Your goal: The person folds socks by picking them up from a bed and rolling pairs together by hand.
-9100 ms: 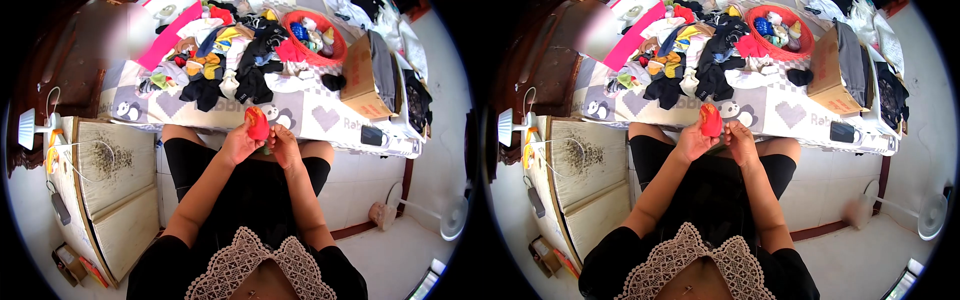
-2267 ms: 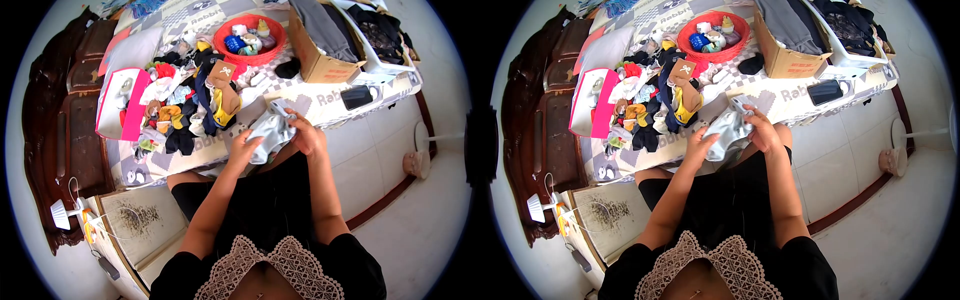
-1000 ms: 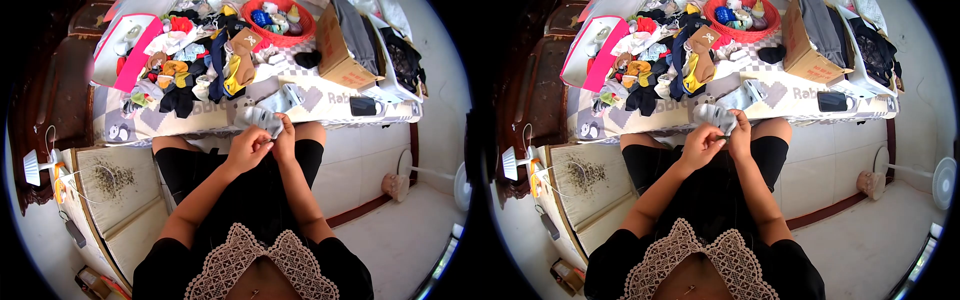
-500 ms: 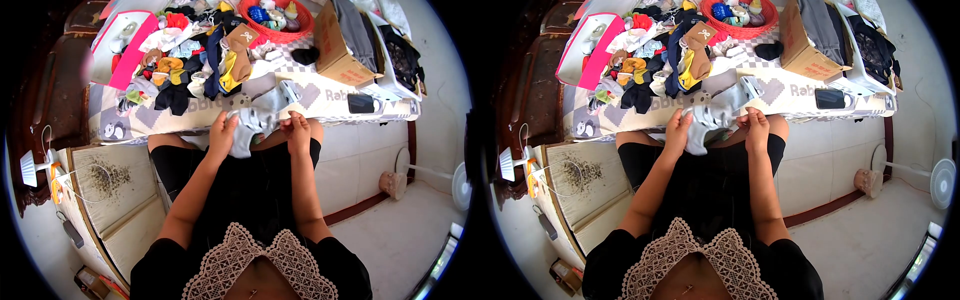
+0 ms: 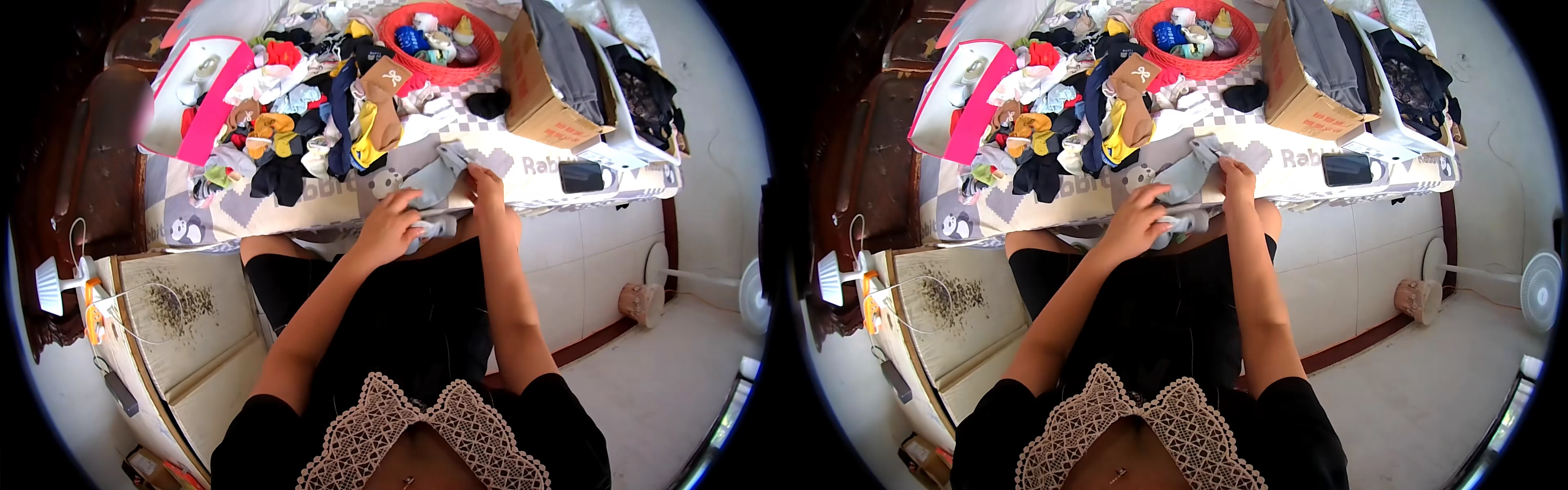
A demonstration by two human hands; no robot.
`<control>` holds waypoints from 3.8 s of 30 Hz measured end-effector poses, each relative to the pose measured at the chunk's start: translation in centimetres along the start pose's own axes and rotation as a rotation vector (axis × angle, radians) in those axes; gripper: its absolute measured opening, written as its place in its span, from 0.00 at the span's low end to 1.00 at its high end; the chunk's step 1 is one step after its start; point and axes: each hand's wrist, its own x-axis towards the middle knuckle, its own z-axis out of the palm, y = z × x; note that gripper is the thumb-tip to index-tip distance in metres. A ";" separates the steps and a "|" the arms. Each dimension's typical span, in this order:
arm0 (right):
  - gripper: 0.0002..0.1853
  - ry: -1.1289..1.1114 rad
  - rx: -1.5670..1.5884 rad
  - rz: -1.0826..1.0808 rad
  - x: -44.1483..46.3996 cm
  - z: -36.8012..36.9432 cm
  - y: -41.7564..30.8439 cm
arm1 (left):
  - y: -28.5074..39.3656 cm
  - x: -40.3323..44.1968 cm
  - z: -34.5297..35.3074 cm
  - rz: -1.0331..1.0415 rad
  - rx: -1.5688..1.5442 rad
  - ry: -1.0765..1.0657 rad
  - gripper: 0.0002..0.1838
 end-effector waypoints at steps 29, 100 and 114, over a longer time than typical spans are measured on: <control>0.22 -0.452 -0.024 -0.249 -4.6 -2.8 4.2 | -1.9 -0.6 3.1 -0.552 -0.906 0.063 0.15; 0.34 0.153 -1.456 -0.836 2.8 2.8 3.8 | -5.6 2.3 3.6 -0.939 -0.520 0.003 0.12; 0.38 0.196 -1.497 -0.726 1.6 3.8 3.4 | -7.3 -3.7 4.9 -0.936 -0.972 0.076 0.09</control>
